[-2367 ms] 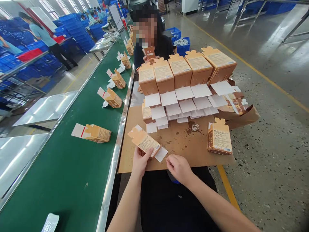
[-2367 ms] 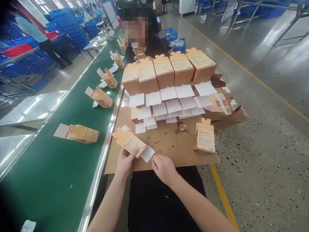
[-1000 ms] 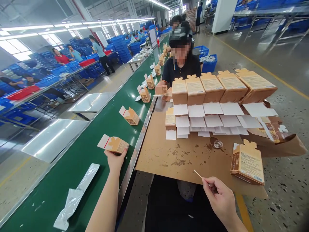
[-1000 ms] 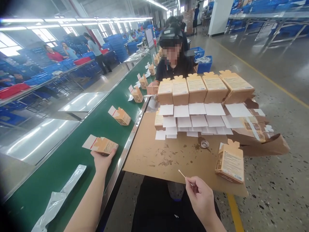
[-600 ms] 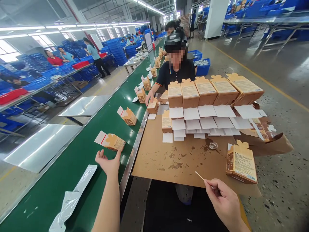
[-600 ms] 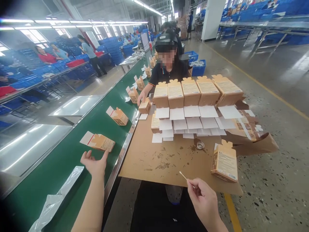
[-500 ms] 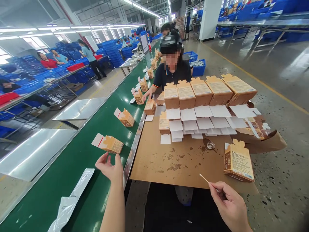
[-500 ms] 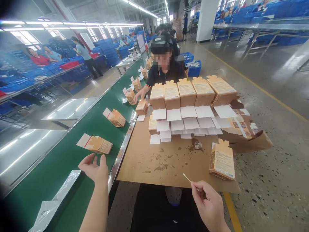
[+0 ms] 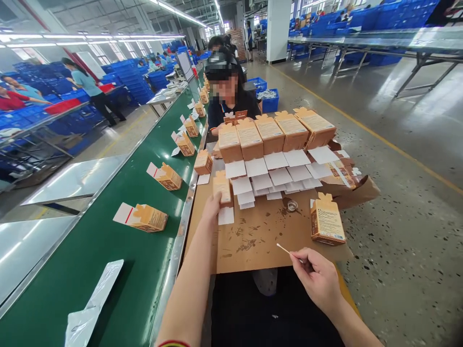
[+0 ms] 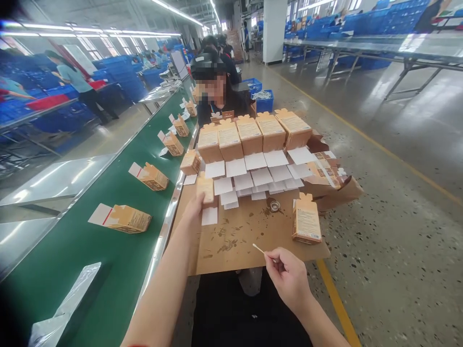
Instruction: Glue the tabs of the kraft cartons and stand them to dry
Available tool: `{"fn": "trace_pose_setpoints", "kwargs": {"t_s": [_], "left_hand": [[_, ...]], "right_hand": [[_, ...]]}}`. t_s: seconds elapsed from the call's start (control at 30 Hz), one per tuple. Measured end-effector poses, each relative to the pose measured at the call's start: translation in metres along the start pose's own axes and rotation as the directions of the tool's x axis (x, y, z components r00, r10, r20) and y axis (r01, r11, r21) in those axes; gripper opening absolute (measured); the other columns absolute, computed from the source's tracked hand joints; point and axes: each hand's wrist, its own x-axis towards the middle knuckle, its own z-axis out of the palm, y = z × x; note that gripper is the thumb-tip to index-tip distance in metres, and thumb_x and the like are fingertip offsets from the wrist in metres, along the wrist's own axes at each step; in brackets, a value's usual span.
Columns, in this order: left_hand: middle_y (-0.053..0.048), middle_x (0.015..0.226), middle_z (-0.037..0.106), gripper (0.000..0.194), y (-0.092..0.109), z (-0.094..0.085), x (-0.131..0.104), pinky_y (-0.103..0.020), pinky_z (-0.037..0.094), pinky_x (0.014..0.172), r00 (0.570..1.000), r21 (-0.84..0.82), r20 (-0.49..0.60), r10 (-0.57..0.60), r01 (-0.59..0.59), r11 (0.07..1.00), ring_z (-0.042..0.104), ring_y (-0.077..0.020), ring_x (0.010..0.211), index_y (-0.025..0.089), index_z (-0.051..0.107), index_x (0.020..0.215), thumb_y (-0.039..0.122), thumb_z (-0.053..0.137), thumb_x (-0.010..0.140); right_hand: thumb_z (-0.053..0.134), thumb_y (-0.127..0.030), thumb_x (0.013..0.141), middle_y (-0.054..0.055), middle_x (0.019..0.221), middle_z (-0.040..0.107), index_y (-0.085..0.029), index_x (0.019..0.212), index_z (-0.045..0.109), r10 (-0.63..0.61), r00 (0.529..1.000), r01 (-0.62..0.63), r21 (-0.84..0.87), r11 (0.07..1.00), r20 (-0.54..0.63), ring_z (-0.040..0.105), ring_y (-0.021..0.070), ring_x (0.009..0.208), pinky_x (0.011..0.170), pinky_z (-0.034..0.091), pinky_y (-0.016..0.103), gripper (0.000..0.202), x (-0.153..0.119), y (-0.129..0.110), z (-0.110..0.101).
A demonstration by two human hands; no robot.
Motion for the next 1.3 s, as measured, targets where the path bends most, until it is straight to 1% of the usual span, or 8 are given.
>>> {"fn": "trace_pose_setpoints", "kwargs": {"t_s": [0.13,0.23,0.4,0.6,0.8,0.93,1.07,1.3], "left_hand": [[-0.019,0.147,0.083,0.070,-0.022,-0.050,-0.065,-0.056,0.065,0.119,0.997,-0.223,-0.020,-0.070,0.064,0.973,0.078,-0.0410,0.142,0.021,0.079,0.131,0.066,0.096,0.080],[-0.018,0.152,0.082,0.086,-0.034,-0.068,-0.109,-0.056,0.066,0.118,0.987,-0.319,-0.007,-0.163,0.152,0.936,0.076,-0.0438,0.144,0.022,0.079,0.137,0.067,0.106,0.070],[-0.019,0.145,0.084,0.091,-0.037,-0.044,-0.137,-0.056,0.067,0.115,0.981,-0.326,0.078,-0.178,0.194,0.925,0.080,-0.0421,0.137,0.021,0.078,0.130,0.065,0.115,0.059],[-0.017,0.139,0.084,0.087,-0.041,-0.019,-0.142,-0.049,0.068,0.108,0.970,-0.291,0.136,-0.203,0.235,0.927,0.082,-0.0369,0.131,0.023,0.072,0.123,0.067,0.114,0.061],[-0.017,0.136,0.084,0.087,-0.049,-0.021,-0.142,-0.049,0.070,0.103,0.977,-0.233,0.091,-0.194,0.210,0.949,0.083,-0.0367,0.128,0.025,0.062,0.124,0.064,0.114,0.064],[-0.017,0.137,0.084,0.086,-0.051,-0.017,-0.140,-0.054,0.067,0.114,0.985,-0.253,0.041,-0.166,0.171,0.952,0.083,-0.0364,0.131,0.026,0.060,0.121,0.060,0.116,0.064],[-0.016,0.134,0.084,0.086,-0.051,-0.014,-0.140,-0.055,0.066,0.116,0.988,-0.233,0.023,-0.155,0.156,0.960,0.084,-0.0355,0.129,0.026,0.058,0.118,0.060,0.116,0.063],[-0.015,0.135,0.082,0.082,-0.047,-0.020,-0.144,-0.054,0.066,0.114,0.986,-0.166,0.059,-0.157,0.164,0.972,0.083,-0.0348,0.129,0.027,0.058,0.120,0.059,0.113,0.069]], "right_hand": [[0.065,-0.036,0.112,0.000,0.067,0.072,-0.025,0.086,0.079,-0.055,0.998,0.059,-0.189,0.980,0.028,0.064,0.0165,0.055,0.056,0.054,0.029,0.032,0.018,0.012,-0.018],[0.063,-0.032,0.110,0.003,0.074,0.076,-0.026,0.090,0.077,-0.063,0.988,0.113,-0.392,0.913,0.138,0.069,0.0192,0.065,0.063,0.051,0.030,0.026,0.062,0.028,-0.035],[0.063,-0.020,0.106,0.006,0.076,0.076,-0.025,0.081,0.067,0.094,0.944,0.145,-0.654,0.742,0.316,0.065,0.0201,0.065,0.062,0.035,0.031,0.025,0.144,0.055,-0.039],[0.066,-0.018,0.106,0.006,0.076,0.075,-0.026,0.077,0.062,0.079,0.911,0.224,-0.647,0.729,0.405,0.064,0.0204,0.065,0.065,0.037,0.035,0.031,0.169,0.070,-0.032],[0.059,-0.025,0.109,0.006,0.080,0.079,-0.027,0.088,0.073,0.001,0.945,0.183,-0.529,0.829,0.328,0.068,0.0215,0.069,0.062,0.043,0.033,0.025,0.134,0.056,-0.035],[0.060,-0.026,0.110,0.004,0.084,0.082,-0.025,0.097,0.079,-0.087,0.952,0.157,-0.225,0.962,0.295,0.072,0.0187,0.070,0.069,0.057,0.031,0.023,0.064,0.031,0.012],[0.060,-0.018,0.108,-0.002,0.072,0.073,-0.027,0.087,0.072,-0.144,0.932,0.190,-0.110,0.975,0.332,0.065,0.0150,0.062,0.064,0.051,0.027,0.025,0.005,0.018,0.067],[0.056,-0.010,0.106,-0.002,0.073,0.069,-0.027,0.086,0.066,-0.173,0.916,0.249,-0.173,0.953,0.362,0.060,0.0152,0.062,0.062,0.043,0.028,0.028,-0.007,0.030,0.081]]}}
